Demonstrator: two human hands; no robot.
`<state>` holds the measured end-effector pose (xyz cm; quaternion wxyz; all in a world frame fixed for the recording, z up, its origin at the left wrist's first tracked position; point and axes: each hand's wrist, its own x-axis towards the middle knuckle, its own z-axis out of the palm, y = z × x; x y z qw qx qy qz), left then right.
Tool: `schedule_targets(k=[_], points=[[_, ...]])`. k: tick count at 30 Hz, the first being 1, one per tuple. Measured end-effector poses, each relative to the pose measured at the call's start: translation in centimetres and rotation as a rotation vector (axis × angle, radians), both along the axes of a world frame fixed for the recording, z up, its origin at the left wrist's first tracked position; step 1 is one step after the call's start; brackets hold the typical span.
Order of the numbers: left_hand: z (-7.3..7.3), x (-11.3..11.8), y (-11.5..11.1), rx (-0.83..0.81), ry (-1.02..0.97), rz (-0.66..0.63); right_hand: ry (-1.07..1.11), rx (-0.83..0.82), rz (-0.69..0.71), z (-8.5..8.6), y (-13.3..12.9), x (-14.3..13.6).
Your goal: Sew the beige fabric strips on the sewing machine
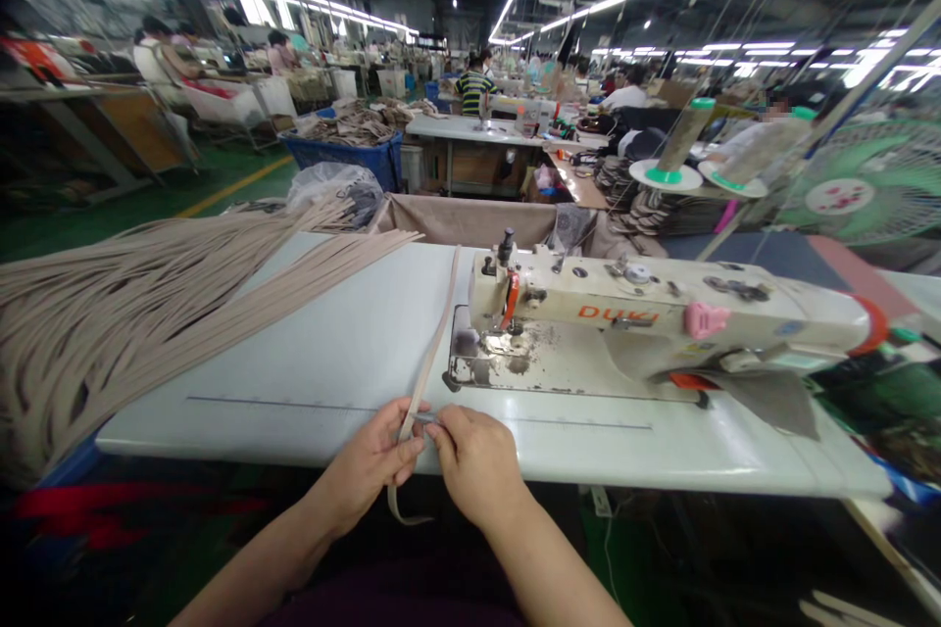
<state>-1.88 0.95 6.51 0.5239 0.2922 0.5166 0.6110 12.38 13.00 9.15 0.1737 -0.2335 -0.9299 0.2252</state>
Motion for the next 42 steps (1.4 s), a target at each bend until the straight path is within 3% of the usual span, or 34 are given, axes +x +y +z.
schedule_targets(k=[4,8,11,15,20,23,25,28,32,35,38,42], points=[[0.0,-0.2,0.0,0.029,0.005,-0.007,0.029,0.004,-0.056,0.2,0.3,0.2],[-0.2,-0.1,0.2,-0.005,0.008,-0.003,0.015,-0.004,0.013,0.1,0.0,0.1],[-0.1,0.0,0.2,-0.012,-0.017,0.007,0.055,0.030,-0.050,0.0,0.3,0.2],[0.6,0.2,0.4,0.016,-0.230,0.074,0.135,-0.017,-0.121,0.0,1.1,1.0],[1.4,0.6,2.2,0.088,-0.520,0.176,0.262,0.039,0.110,0.1,0.6,1.7],[1.6,1.2,3.4,0.079,-0.546,0.189,0.194,0.257,0.291,0.0,0.0,1.9],[1.4,1.5,4.0,0.063,-0.524,0.161,0.165,0.378,0.338,-0.2,0.1,2.1],[0.7,1.4,4.8,0.094,-0.251,0.043,0.282,0.367,0.296,-0.3,0.9,2.7],[-1.0,0.9,6.4,0.291,0.649,-0.231,0.402,0.303,0.200,-0.3,2.7,3.4],[-2.3,0.3,7.5,0.300,1.190,-0.372,0.351,0.328,0.175,-0.4,3.7,3.8],[-3.1,-1.8,7.9,0.204,1.485,-0.393,0.288,0.377,0.150,-0.9,4.5,4.3],[-3.6,-6.9,8.0,0.049,1.661,-0.304,0.242,0.386,0.116,-1.8,5.1,4.9]])
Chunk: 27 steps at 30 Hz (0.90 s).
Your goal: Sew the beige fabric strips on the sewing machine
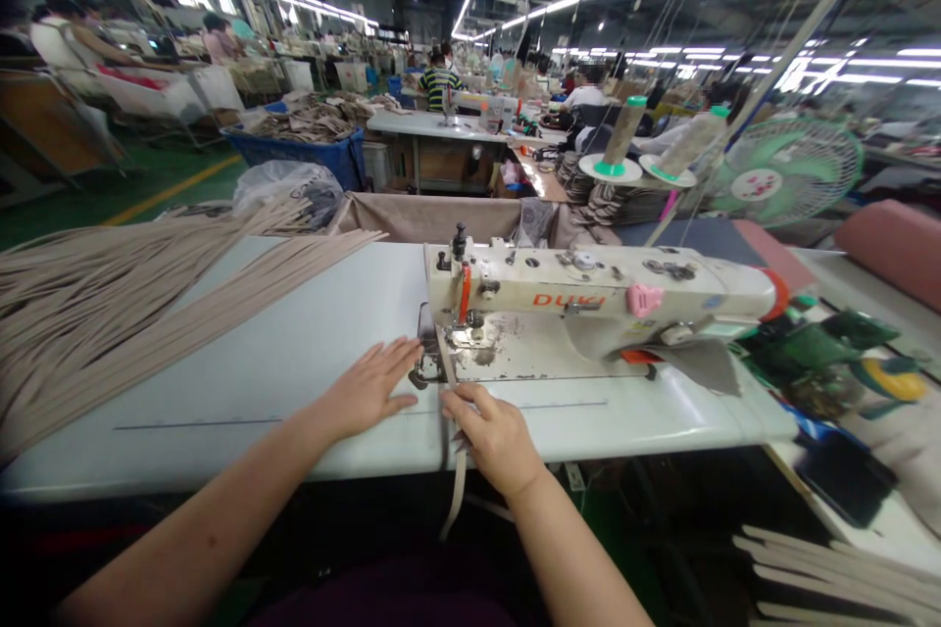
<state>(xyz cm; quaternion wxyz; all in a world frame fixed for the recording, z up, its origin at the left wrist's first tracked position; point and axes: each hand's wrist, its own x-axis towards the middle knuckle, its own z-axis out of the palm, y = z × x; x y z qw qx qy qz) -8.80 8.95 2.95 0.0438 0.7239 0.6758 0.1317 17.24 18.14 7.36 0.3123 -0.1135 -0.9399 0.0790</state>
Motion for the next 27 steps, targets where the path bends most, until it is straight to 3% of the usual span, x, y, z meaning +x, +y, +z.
schedule_targets(k=[2,4,6,8,10,13,15,16,19,23,27], points=[[0.1,-2.5,0.5,-0.042,0.065,0.112,-0.029,0.006,-0.014,-0.4,0.2,0.1],[0.4,-4.2,1.3,-0.063,0.130,0.315,-0.064,0.023,-0.027,-0.8,0.4,0.1],[1.0,-4.7,2.4,-0.008,0.190,0.578,-0.093,0.048,-0.044,-1.2,0.5,0.0],[1.6,-3.7,3.2,0.087,0.203,0.684,-0.108,0.069,-0.056,-1.5,0.7,-0.1],[2.0,-1.5,3.3,0.131,0.147,0.491,-0.101,0.079,-0.062,-1.8,0.9,0.0],[1.8,2.5,1.9,0.094,0.011,0.011,-0.074,0.068,-0.066,-1.9,1.1,0.2],[1.3,4.2,0.4,0.057,-0.043,-0.173,-0.063,0.063,-0.063,-1.7,1.1,0.4],[0.9,4.4,-0.1,0.042,-0.054,-0.204,-0.064,0.066,-0.060,-1.7,1.1,0.4],[0.2,3.0,-0.4,0.014,-0.025,-0.150,-0.079,0.084,-0.048,-1.5,1.0,0.5],[0.0,-1.3,2.3,-0.025,0.052,-0.005,-0.101,0.089,-0.040,-1.3,0.9,0.3],[-0.2,-3.0,5.3,-0.023,0.093,0.302,-0.115,0.133,-0.023,-1.4,0.7,0.2]])
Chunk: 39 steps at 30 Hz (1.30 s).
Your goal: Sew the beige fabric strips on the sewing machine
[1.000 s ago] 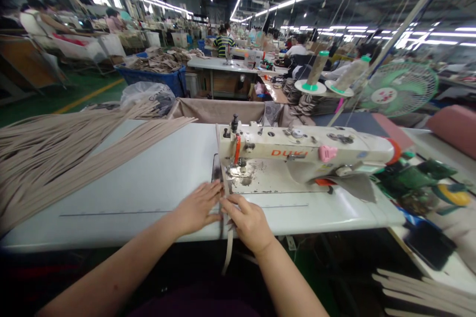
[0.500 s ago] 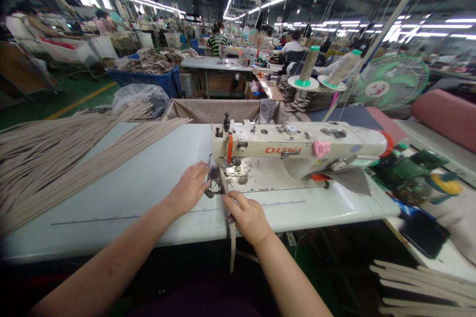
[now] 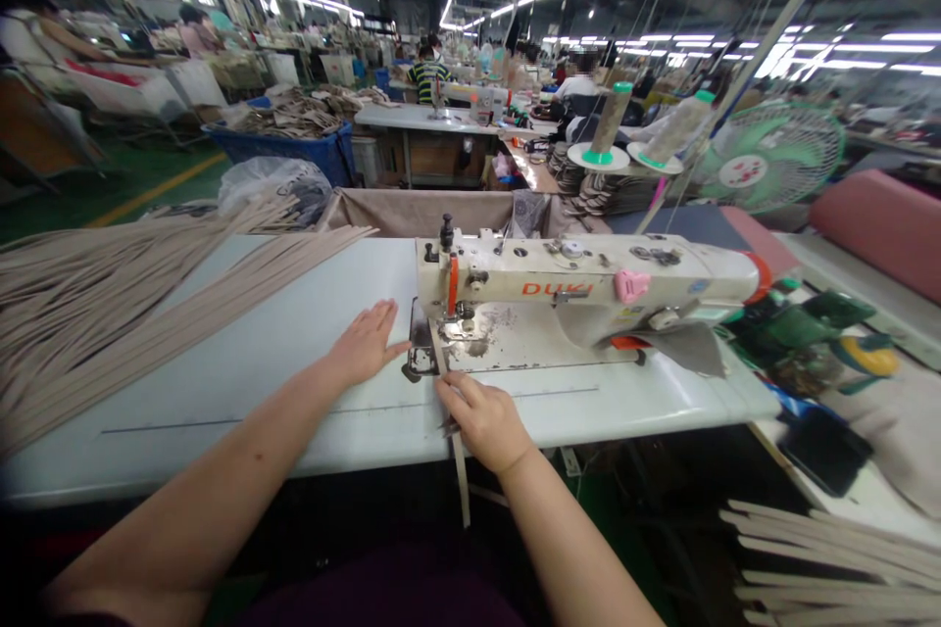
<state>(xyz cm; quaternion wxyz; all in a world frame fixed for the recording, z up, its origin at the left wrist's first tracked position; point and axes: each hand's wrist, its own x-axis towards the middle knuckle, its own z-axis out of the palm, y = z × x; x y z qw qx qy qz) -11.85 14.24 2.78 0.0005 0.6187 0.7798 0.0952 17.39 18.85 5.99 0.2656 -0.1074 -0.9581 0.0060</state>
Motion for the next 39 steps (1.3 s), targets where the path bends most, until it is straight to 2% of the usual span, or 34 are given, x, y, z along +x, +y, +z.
schedule_targets(k=[2,4,6,9,11,14,19,22,24,27,29,31,35,39], points=[[-0.2,0.5,0.8,0.051,0.009,0.143,-0.002,0.026,0.012,-0.1,-0.1,0.0],[-0.4,1.6,1.2,0.126,0.003,0.163,-0.014,0.033,0.014,0.0,-0.2,0.0],[-0.5,2.8,1.1,0.172,-0.033,0.025,-0.029,0.028,0.010,0.1,-0.1,0.0],[-0.6,3.9,0.5,0.137,-0.105,-0.277,-0.036,0.040,0.016,0.2,0.1,-0.2],[-0.8,4.0,0.1,0.112,-0.113,-0.352,-0.034,0.060,0.026,0.1,0.4,-0.3],[-1.0,3.4,-0.4,0.097,-0.057,-0.293,-0.028,0.084,0.027,-0.4,0.8,-0.5],[-1.2,2.3,-0.5,0.068,0.046,-0.018,0.022,0.107,-0.007,-1.1,1.0,-0.4],[-1.0,2.5,-0.5,0.129,0.077,0.100,0.058,0.104,-0.032,-1.0,0.9,-0.4],[-0.7,2.9,-0.7,0.185,0.094,0.053,0.096,0.112,-0.027,-0.8,0.8,-0.5],[-0.3,3.7,-1.2,0.192,0.097,-0.175,0.142,0.113,-0.013,-0.5,0.8,-0.7],[-0.3,4.2,-1.5,0.164,0.082,-0.264,0.149,0.094,-0.007,-0.4,0.8,-0.8],[-0.4,4.4,-1.6,0.140,0.061,-0.272,0.119,0.068,0.009,-0.4,0.8,-0.8],[-0.8,4.0,-0.8,0.117,0.043,-0.210,-0.031,-0.010,0.063,-0.6,1.1,-1.2],[-0.9,3.6,0.0,0.104,0.048,-0.190,-0.055,-0.053,-0.024,-1.2,1.6,-2.2]])
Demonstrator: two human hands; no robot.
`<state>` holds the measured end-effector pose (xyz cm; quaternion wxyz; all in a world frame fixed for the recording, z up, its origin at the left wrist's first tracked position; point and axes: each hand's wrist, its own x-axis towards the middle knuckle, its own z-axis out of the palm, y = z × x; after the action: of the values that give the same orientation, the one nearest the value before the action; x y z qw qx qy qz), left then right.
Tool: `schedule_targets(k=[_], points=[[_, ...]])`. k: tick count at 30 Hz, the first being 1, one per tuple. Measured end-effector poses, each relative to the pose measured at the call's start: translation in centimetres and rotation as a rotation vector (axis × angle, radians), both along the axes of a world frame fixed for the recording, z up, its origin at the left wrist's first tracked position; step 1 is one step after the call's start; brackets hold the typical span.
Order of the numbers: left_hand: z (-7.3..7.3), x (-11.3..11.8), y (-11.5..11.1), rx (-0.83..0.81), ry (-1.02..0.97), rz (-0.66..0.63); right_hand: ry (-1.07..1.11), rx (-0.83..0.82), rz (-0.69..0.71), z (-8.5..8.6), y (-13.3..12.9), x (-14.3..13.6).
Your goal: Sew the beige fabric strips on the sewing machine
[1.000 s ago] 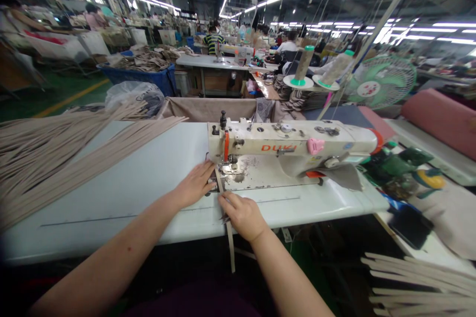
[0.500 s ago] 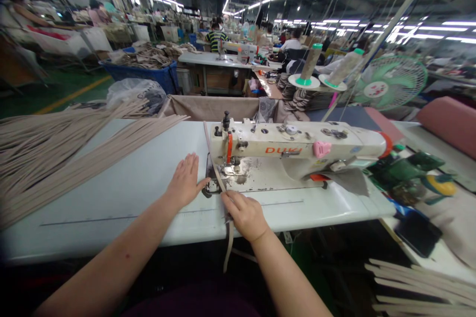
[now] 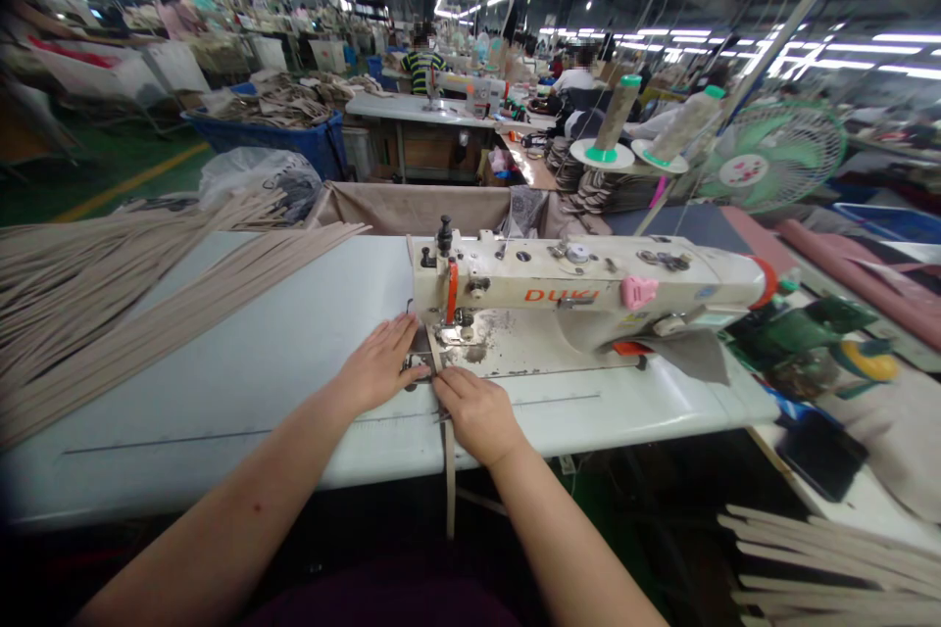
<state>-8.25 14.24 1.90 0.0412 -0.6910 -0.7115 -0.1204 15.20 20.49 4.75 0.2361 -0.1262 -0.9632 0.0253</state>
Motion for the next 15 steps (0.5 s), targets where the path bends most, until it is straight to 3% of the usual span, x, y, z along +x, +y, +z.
schedule_targets(k=[5,15], points=[[0.5,0.2,-0.6,0.012,0.002,-0.048,0.016,-0.013,-0.109,-0.7,0.3,-0.9],[1.5,0.2,-1.3,-0.049,-0.042,-0.116,0.024,-0.011,-0.104,-0.3,0.1,-0.9]])
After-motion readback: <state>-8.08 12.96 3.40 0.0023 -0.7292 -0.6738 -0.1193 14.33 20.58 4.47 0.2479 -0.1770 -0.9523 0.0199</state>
